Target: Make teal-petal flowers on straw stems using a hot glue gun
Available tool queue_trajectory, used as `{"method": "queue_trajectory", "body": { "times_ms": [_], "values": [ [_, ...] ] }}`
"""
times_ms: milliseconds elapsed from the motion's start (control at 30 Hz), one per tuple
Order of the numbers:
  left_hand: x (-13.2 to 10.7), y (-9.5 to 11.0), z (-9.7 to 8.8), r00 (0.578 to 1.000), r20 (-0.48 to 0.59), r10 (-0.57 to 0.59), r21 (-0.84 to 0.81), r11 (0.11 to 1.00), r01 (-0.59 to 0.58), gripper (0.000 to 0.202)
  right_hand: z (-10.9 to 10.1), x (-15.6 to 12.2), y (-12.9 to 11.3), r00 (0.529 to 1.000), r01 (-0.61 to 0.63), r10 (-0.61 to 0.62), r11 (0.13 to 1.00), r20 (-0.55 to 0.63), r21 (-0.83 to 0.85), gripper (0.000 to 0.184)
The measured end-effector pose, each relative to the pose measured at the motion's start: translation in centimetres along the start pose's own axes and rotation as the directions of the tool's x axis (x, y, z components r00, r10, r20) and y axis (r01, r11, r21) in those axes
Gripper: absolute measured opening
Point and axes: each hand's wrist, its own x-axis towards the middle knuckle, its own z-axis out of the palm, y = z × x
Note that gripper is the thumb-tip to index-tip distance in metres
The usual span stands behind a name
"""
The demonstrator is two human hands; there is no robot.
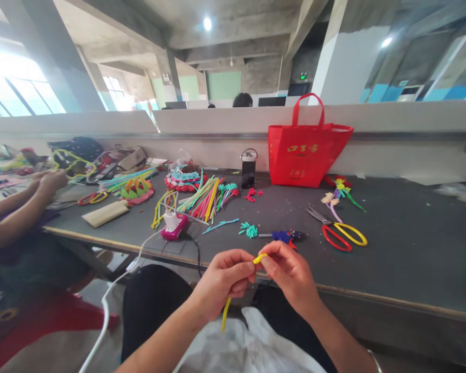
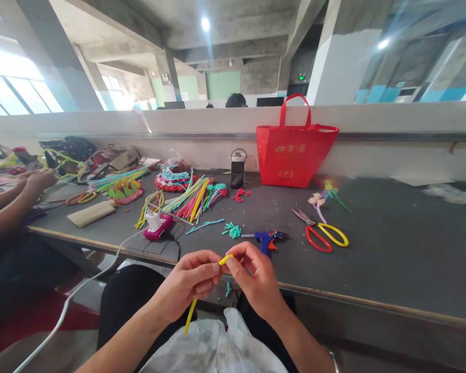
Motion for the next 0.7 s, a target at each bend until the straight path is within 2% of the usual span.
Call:
{"method": "queue_trajectory", "body": {
  "times_ms": [133, 267, 400, 467, 567, 633, 700],
  "values": [
    [-0.4, -0.4, 0.5, 1.0, -0.029, -0.005, -0.022, 1.0, 0.004, 0.016, 0.7, -0.6, 0.3, 0.995, -0.092, 0.098, 0.978, -0.026, 0.187, 0.015],
    [-0.8, -0.6, 0.9, 0.999, -0.032, 0.002, -0.02, 1.0, -0.003, 0.017, 0.8, -1.1, 0.2, 0.986, -0.154, 0.164, 0.949, -0.014, 0.275, 0.012],
    [-1.4, -0.7, 1.5, 0.994, -0.099, 0.05, 0.026, 0.999, -0.048, 0.018, 1.0, -1.7, 0.1, 0.977, -0.2, 0.213, 0.927, -0.008, 0.317, 0.008],
    [-1.8, -0.8, 1.7, 0.987, -0.133, 0.094, 0.075, 0.994, -0.085, 0.02, 1.2, -1.9, -0.1, 0.978, -0.197, 0.207, 0.931, -0.002, 0.307, 0.009],
    [-2.0, -0.8, 1.9, 0.968, -0.154, 0.2, 0.237, 0.958, -0.16, 0.021, 1.5, -1.9, 0.0, 0.983, -0.173, 0.181, 0.939, 0.0, 0.298, 0.007],
    [-2.0, -0.7, 1.8, 0.96, -0.134, 0.248, 0.34, 0.921, -0.19, 0.022, 1.5, -1.7, 0.3, 0.982, -0.18, 0.191, 0.927, -0.003, 0.328, 0.004],
    [-1.9, -0.5, 1.6, 0.957, -0.098, 0.275, 0.373, 0.901, -0.22, 0.023, 1.4, -1.3, 0.6, 0.973, -0.215, 0.229, 0.9, 0.009, 0.379, 0.005]
  ]
}}
